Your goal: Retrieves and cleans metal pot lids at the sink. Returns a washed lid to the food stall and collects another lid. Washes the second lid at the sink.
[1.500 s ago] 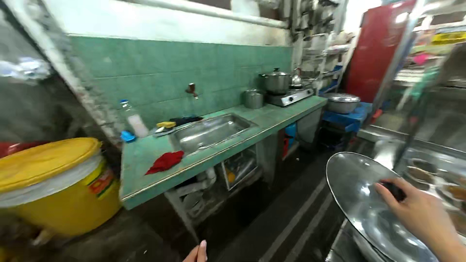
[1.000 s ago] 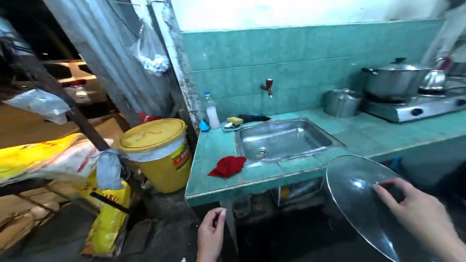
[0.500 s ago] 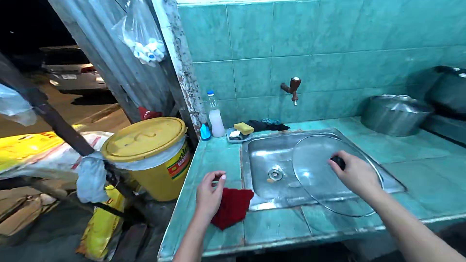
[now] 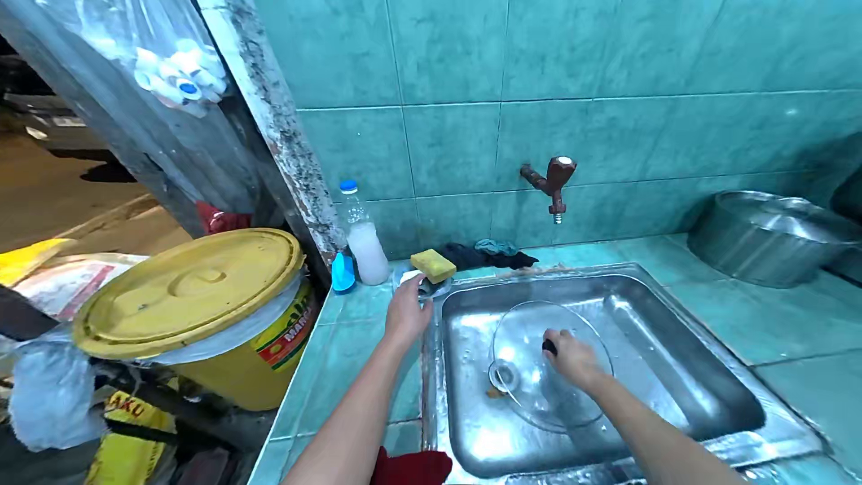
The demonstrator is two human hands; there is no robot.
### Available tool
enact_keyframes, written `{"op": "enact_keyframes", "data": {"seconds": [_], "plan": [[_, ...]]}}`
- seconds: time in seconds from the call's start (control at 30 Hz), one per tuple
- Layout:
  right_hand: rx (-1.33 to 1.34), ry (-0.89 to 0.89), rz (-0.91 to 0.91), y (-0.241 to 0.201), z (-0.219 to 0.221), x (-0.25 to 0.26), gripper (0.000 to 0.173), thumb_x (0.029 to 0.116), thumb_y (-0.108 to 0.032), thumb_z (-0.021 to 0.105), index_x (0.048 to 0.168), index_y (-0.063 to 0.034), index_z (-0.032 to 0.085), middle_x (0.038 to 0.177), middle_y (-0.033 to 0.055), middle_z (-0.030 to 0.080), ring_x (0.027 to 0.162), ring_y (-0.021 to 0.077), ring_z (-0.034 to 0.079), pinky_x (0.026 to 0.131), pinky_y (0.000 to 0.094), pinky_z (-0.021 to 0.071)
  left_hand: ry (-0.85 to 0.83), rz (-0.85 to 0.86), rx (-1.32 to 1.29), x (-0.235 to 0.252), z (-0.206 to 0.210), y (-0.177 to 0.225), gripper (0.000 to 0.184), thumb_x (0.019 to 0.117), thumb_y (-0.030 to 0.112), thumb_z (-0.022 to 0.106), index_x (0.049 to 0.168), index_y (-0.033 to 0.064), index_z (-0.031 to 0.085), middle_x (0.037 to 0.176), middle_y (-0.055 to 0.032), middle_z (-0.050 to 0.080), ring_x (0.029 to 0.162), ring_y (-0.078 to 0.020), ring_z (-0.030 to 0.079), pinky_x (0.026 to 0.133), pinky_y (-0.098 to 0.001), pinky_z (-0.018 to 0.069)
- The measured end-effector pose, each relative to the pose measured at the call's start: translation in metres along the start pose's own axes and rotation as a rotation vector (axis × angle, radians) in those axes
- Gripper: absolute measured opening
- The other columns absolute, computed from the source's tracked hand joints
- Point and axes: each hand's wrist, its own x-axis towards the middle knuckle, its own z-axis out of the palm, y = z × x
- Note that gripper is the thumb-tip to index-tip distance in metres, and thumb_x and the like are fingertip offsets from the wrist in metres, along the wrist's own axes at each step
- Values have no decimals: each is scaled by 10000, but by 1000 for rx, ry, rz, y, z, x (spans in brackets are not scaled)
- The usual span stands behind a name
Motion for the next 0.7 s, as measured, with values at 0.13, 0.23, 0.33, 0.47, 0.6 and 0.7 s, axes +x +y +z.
{"op": "enact_keyframes", "data": {"seconds": [0.13, 0.23, 0.33, 0.47, 0.6, 0.7], "plan": [[-10, -80, -23, 4, 17, 23, 458, 1025, -265, 582, 1463, -144, 520, 1451, 275, 500, 1250, 466, 579, 1002, 623, 496, 7, -47, 30, 31, 16, 5, 641, 945, 197, 710, 1526, 102, 455, 1539, -175, 467, 1402, -368, 470, 1137, -555, 409], [-33, -149, -63, 7, 21, 34, 468, 1016, -249, 608, 1463, -141, 521, 1466, 278, 479, 1273, 468, 558, 1029, 611, 483, -8, -52, 55, 46, 23, 8, 679, 933, 211, 738, 1541, 134, 444, 1588, -173, 409, 1430, -378, 436, 1145, -573, 391], [-7, -115, -122, 10, 2, 35, 503, 990, -231, 651, 1460, -106, 523, 1472, 257, 479, 1287, 435, 557, 1043, 586, 484, 10, -99, 40, 61, 27, 6, 750, 903, 181, 764, 1562, 150, 408, 1588, -182, 404, 1399, -392, 470, 1108, -587, 425], [138, 506, -353, 1, -81, 22, 503, 992, -298, 663, 1404, -22, 580, 1418, 295, 517, 1262, 451, 566, 1045, 584, 483, -16, -130, 35, 77, 30, 1, 779, 900, 176, 772, 1577, 180, 388, 1613, -203, 355, 1359, -437, 501, 1054, -622, 461], [247, 978, -566, -29, -188, 15, 584, 985, -358, 650, 1444, -21, 521, 1427, 324, 474, 1298, 506, 497, 1024, 636, 466, -47, -138, 115, 90, 26, -4, 453, 1053, 239, 574, 1502, 207, 523, 1420, -169, 601, 1261, -402, 603, 1037, -628, 467], [252, 975, -627, -53, -239, 34, 623, 994, -414, 625, 1493, -68, 488, 1499, 295, 417, 1329, 498, 464, 1042, 639, 440, 148, -173, -49, 96, 8, -3, 351, 1091, 227, 489, 1399, 117, 621, 1209, -222, 699, 1127, -427, 665, 992, -641, 485]]}}
